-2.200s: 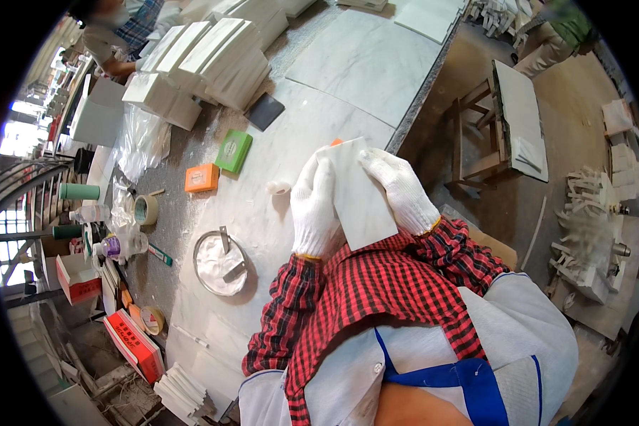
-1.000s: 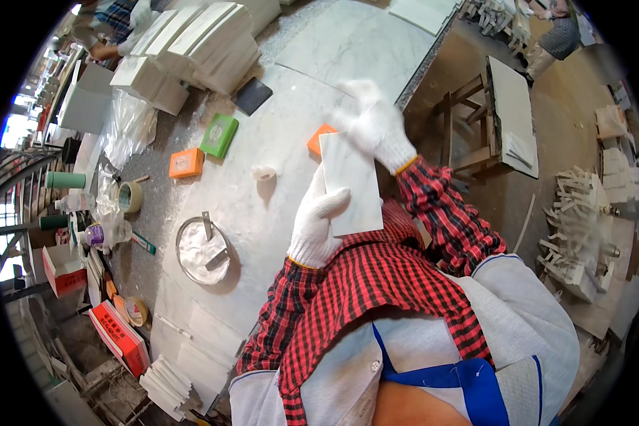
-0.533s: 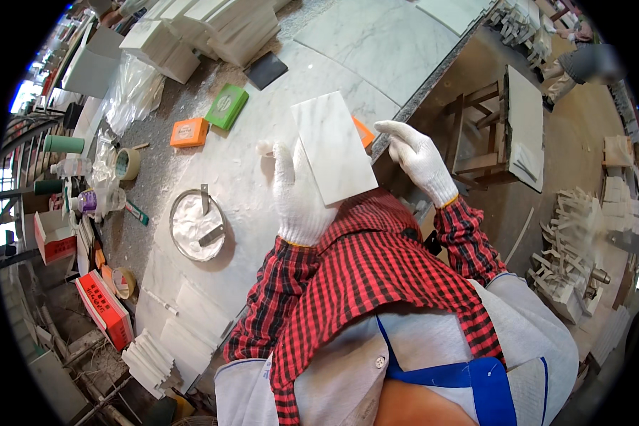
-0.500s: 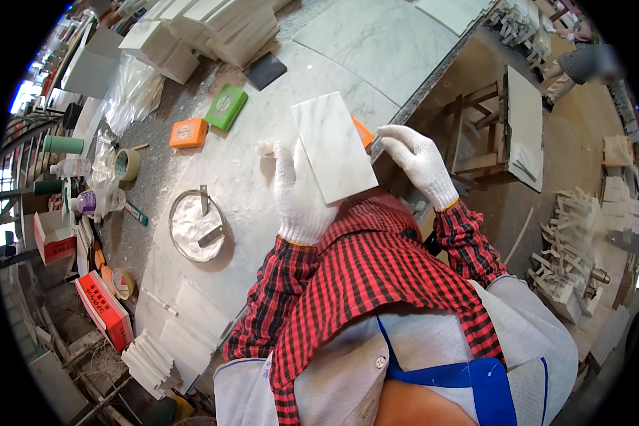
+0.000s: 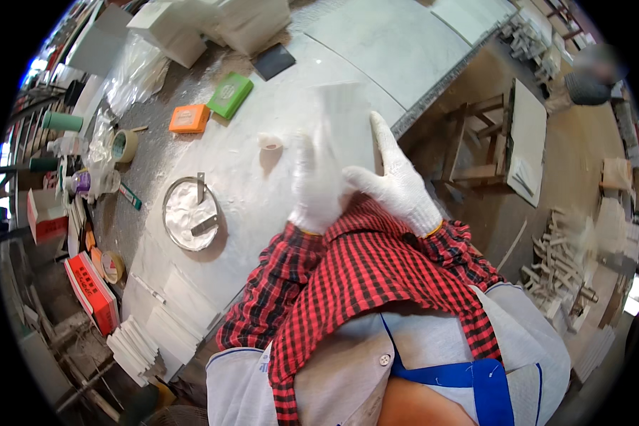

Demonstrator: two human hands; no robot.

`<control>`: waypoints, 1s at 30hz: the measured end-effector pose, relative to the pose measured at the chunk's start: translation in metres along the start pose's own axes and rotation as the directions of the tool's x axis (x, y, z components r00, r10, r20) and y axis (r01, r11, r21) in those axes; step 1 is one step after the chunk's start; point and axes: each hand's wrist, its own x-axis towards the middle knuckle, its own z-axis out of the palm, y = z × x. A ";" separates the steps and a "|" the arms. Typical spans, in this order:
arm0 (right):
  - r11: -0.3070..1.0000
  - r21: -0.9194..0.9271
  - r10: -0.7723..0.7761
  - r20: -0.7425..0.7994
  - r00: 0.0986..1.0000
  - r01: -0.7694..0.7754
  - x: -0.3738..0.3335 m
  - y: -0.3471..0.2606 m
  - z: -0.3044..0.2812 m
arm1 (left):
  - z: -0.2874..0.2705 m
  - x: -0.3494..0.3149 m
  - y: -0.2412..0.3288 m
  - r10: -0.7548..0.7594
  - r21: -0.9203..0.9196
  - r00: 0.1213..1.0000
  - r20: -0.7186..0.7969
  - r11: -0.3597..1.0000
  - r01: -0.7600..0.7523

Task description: The person applies a white powder to the edges of rectangular white tiles using a small metal spatula, then smooths the edges with a flat tool and rubs them with an orange block. The person repeats this process on multiple tiles at a workbench in a workshop.

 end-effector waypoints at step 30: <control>0.478 -0.813 -0.290 0.211 0.933 0.332 0.168 0.071 -0.039 | -0.121 -0.324 0.087 0.952 0.219 -0.002 -0.308 0.073 0.973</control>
